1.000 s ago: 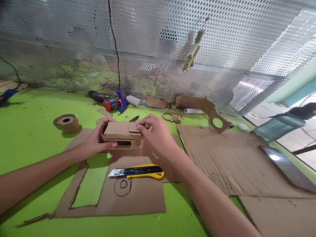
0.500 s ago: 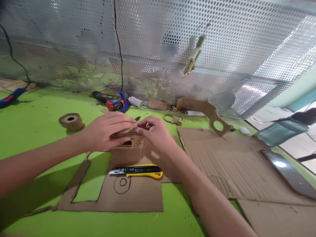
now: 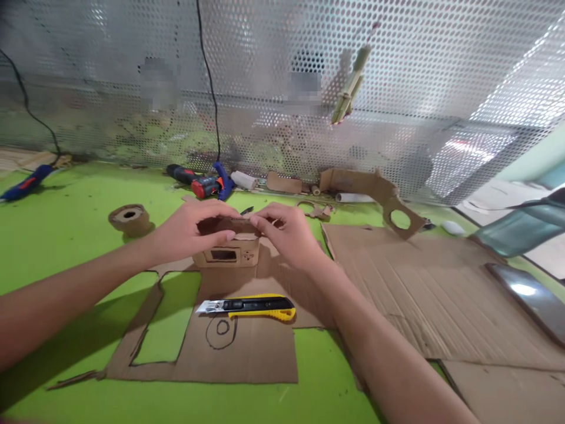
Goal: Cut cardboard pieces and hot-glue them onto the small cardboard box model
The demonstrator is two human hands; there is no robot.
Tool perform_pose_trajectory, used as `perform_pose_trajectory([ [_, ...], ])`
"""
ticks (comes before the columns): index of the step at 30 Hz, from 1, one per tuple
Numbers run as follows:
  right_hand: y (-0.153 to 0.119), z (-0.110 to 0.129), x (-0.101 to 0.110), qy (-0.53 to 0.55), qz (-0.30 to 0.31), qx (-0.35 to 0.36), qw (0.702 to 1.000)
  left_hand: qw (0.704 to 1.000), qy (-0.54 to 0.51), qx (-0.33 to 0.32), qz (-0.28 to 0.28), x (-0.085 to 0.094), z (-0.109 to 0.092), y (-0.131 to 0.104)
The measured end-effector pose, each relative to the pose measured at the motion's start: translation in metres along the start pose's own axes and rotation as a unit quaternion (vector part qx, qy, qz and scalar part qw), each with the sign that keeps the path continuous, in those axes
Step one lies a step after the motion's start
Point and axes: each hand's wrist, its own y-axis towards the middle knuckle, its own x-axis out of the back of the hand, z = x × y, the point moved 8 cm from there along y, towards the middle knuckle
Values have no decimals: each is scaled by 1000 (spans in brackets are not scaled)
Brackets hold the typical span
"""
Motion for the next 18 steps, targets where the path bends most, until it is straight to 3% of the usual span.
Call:
perform_pose_trajectory([
  [4,-3,14,1,31,-88,-13,996,991,-99,74,-57,4,-2,-1],
  [10,-7,34,-11,144,-60,-70,985,971,-184,69,-136,8,-25,-12],
  [18,-9,44,-20,210,-49,-98,972,942,-285,87,-155,8,-29,-19],
])
